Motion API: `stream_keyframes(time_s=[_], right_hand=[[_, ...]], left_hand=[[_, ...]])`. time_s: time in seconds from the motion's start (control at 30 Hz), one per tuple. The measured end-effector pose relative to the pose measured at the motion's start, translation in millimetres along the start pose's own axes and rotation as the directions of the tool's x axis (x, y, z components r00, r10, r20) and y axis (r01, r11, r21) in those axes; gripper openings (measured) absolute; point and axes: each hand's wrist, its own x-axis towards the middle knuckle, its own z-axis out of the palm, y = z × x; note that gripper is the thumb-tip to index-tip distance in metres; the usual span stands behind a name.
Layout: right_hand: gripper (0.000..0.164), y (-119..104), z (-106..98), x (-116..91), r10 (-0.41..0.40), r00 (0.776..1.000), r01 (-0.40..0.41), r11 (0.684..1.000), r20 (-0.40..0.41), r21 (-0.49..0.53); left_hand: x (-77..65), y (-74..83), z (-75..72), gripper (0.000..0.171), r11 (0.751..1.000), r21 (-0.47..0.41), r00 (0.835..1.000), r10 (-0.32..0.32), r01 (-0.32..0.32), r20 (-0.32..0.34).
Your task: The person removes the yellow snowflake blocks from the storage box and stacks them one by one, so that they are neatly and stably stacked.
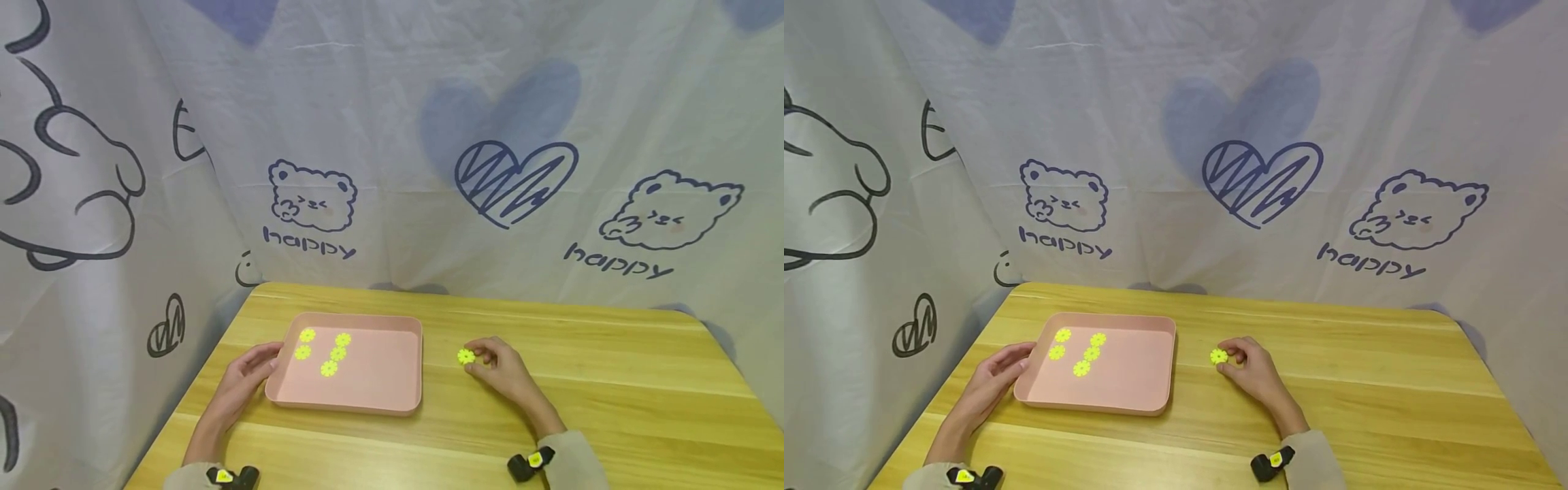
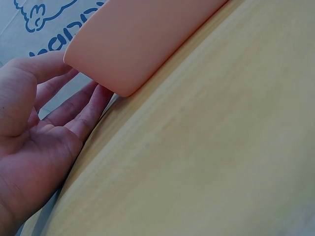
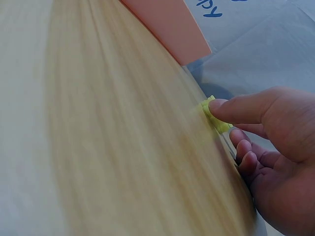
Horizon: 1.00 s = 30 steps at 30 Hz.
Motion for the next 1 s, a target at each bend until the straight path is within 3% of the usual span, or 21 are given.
stream_keyframes(time_s=[1.0], right_hand=[[0.034, -2.0, -1.6, -0.9, -0.026, 1.0, 0.027, 0.999, -0.016, 0.022]], left_hand=[[1.0, 0.2, 1.1, 0.051, 1.0, 0.021, 1.0, -0.01, 0.01, -0.015]])
